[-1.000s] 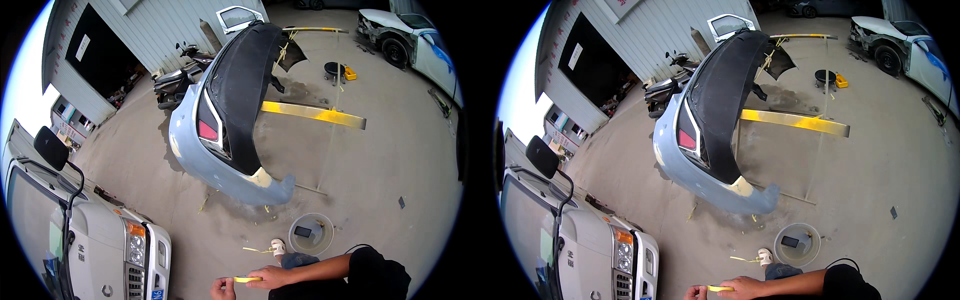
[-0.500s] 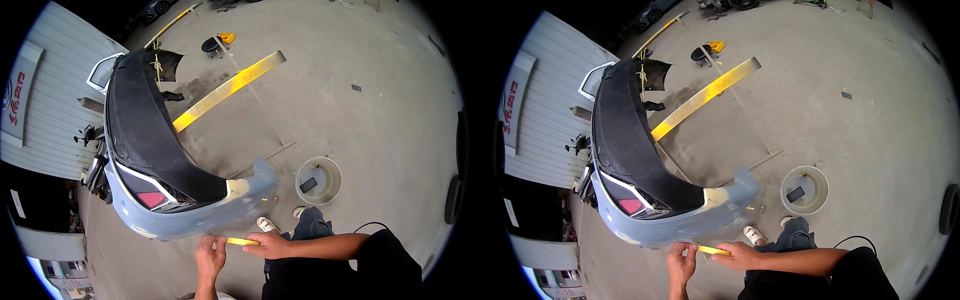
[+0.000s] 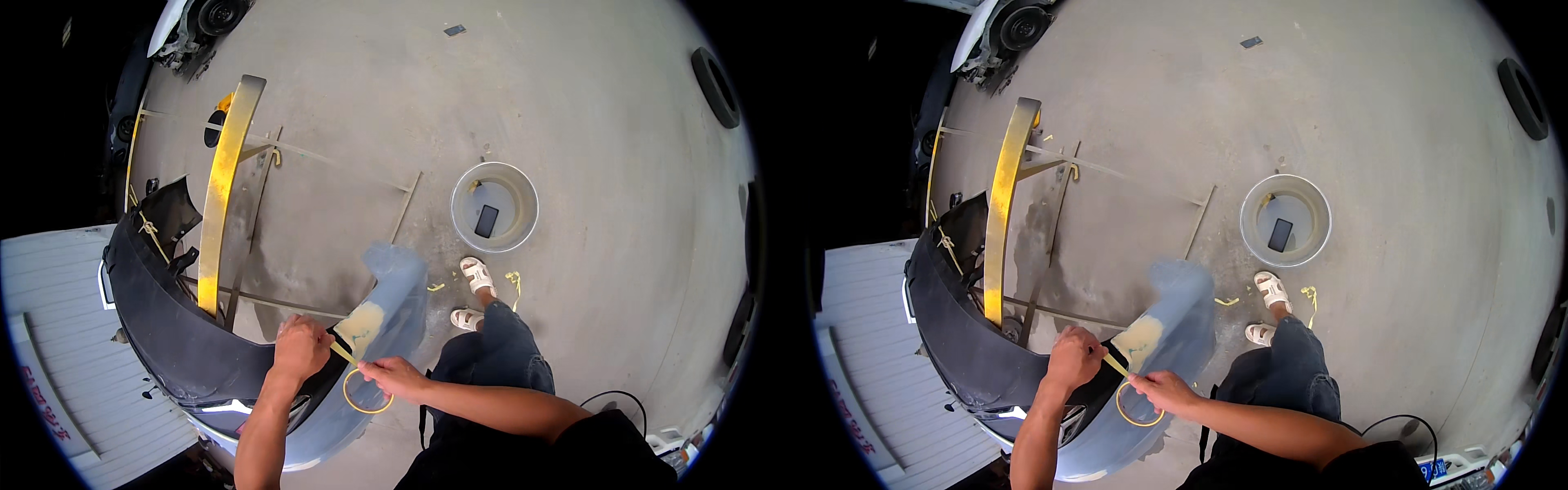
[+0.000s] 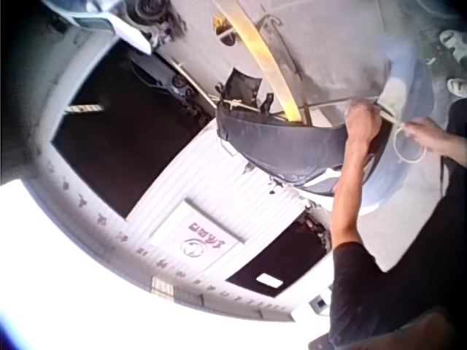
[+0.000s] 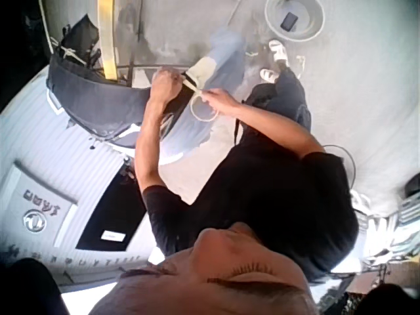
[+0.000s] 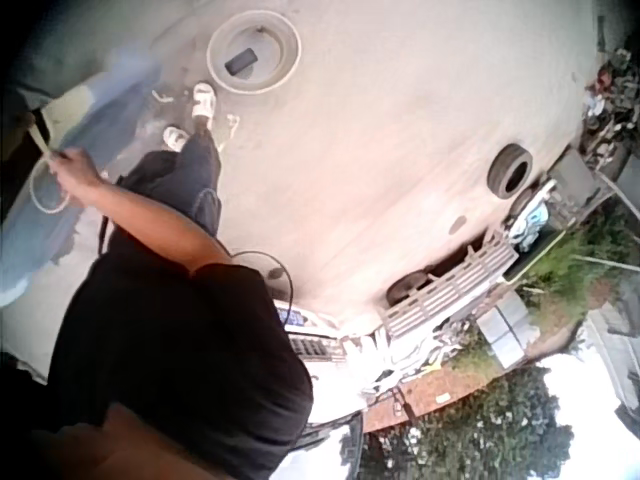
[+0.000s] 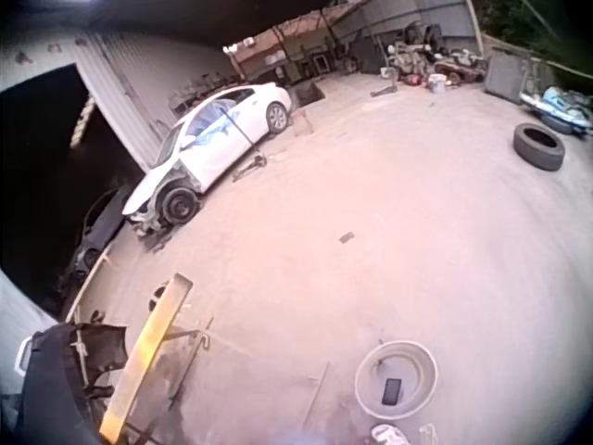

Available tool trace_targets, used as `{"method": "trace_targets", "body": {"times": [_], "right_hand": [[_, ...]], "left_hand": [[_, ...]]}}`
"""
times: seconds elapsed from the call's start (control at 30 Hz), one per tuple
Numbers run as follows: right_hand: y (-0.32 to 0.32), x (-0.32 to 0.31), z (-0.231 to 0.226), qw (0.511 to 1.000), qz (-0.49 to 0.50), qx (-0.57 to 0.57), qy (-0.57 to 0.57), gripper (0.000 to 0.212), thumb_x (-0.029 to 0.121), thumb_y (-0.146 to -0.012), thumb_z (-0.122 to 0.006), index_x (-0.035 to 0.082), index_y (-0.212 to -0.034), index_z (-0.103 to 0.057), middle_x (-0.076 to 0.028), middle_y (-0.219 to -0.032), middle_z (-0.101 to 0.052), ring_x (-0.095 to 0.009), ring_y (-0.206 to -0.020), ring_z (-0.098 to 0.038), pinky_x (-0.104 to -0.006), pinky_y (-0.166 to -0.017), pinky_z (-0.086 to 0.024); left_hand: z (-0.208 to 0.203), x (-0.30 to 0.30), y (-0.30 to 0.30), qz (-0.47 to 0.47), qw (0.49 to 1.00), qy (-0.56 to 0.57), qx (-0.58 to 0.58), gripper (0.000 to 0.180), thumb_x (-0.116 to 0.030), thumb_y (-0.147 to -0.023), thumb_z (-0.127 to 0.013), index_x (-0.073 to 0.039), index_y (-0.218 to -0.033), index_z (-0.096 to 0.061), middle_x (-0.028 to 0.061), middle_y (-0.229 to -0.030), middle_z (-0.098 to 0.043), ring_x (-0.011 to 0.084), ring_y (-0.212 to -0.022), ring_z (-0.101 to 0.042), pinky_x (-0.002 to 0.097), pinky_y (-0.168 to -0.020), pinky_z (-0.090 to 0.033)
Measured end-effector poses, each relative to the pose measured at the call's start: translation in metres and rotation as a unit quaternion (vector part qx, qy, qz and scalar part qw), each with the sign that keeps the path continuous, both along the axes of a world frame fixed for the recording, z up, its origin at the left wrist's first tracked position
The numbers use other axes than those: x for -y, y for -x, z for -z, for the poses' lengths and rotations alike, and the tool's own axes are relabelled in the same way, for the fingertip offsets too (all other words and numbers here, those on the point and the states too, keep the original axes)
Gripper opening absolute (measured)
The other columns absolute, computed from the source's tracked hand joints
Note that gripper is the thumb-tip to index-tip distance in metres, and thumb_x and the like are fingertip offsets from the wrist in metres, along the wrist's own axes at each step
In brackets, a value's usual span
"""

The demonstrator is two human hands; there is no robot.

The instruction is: The person retrieves masking tape from a shelf, walks to a detached car bumper mounted on a stand, and applies tape along the edges and around the taillight area. The person then retrieves a sanding block and sandpaper from a box and prepares to sand the bumper.

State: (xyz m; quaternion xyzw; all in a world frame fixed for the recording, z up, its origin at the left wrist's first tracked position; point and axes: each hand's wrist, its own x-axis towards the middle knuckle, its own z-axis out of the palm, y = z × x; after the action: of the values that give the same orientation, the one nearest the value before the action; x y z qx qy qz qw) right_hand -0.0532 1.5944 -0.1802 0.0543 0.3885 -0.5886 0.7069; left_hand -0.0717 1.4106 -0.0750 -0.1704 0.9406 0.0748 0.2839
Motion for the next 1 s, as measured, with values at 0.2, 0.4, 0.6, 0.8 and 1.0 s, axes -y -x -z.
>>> {"method": "trace_targets", "body": {"times": [0.2, 0.4, 0.6, 0.8, 1.0], "right_hand": [[0.003, 0.003, 0.025, 0.992, 0.002, 0.119, 0.045, 0.042, 0.044, -0.091, -0.056, 0.003, -0.086, -0.058, 0.0, -0.063, -0.049, -0.01, -0.053, -0.051, -0.0251, -0.048, -0.039], [-0.013, 0.006, 0.045, 0.971, 0.053, 0.226, 0.055, 0.035, 0.039, -0.091, -0.057, 0.004, -0.09, -0.056, 0.0, -0.066, -0.051, -0.011, -0.056, -0.052, -0.0256, -0.055, -0.043], [-0.019, 0.011, 0.047, 0.95, 0.079, 0.301, 0.022, 0.038, 0.043, -0.09, -0.057, 0.004, -0.091, -0.056, 0.001, -0.066, -0.051, -0.013, -0.059, -0.054, -0.0276, -0.06, -0.046], [-0.021, 0.018, 0.053, 0.941, 0.098, 0.324, 0.014, 0.039, 0.044, -0.09, -0.057, 0.005, -0.089, -0.056, 0.0, -0.066, -0.051, -0.015, -0.059, -0.055, -0.0296, -0.059, -0.048], [-0.019, 0.02, 0.052, 0.933, 0.099, 0.346, 0.016, 0.038, 0.043, -0.09, -0.057, 0.005, -0.088, -0.057, 0.0, -0.066, -0.051, -0.015, -0.06, -0.055, -0.0306, -0.06, -0.049]], "left_hand": [[0.026, 0.021, 0.008, -0.033, 0.994, -0.028, 0.101, 0.023, -0.022, -0.075, -0.065, 0.001, -0.078, -0.066, 0.0181, -0.083, -0.063, 0.0359, -0.081, -0.06, 0.0415, -0.072, -0.047], [0.031, 0.029, 0.022, -0.072, 0.979, -0.039, 0.187, 0.028, -0.025, -0.075, -0.065, 0.002, -0.081, -0.066, 0.0208, -0.085, -0.064, 0.0361, -0.08, -0.062, 0.0406, -0.072, -0.049], [0.037, 0.032, 0.02, -0.075, 0.98, -0.04, 0.182, 0.03, -0.025, -0.071, -0.066, 0.003, -0.078, -0.064, 0.021, -0.082, -0.063, 0.0348, -0.076, -0.062, 0.0391, -0.072, -0.049], [0.043, 0.032, 0.01, -0.1, 0.988, -0.049, 0.111, 0.026, -0.017, -0.068, -0.07, 0.005, -0.079, -0.062, 0.0169, -0.076, -0.063, 0.0262, -0.07, -0.063, 0.0336, -0.066, -0.05], [0.048, 0.029, 0.01, -0.101, 0.989, -0.032, 0.104, 0.025, -0.015, -0.067, -0.069, 0.005, -0.077, -0.061, 0.0162, -0.074, -0.062, 0.0261, -0.067, -0.062, 0.0335, -0.064, -0.049]]}}
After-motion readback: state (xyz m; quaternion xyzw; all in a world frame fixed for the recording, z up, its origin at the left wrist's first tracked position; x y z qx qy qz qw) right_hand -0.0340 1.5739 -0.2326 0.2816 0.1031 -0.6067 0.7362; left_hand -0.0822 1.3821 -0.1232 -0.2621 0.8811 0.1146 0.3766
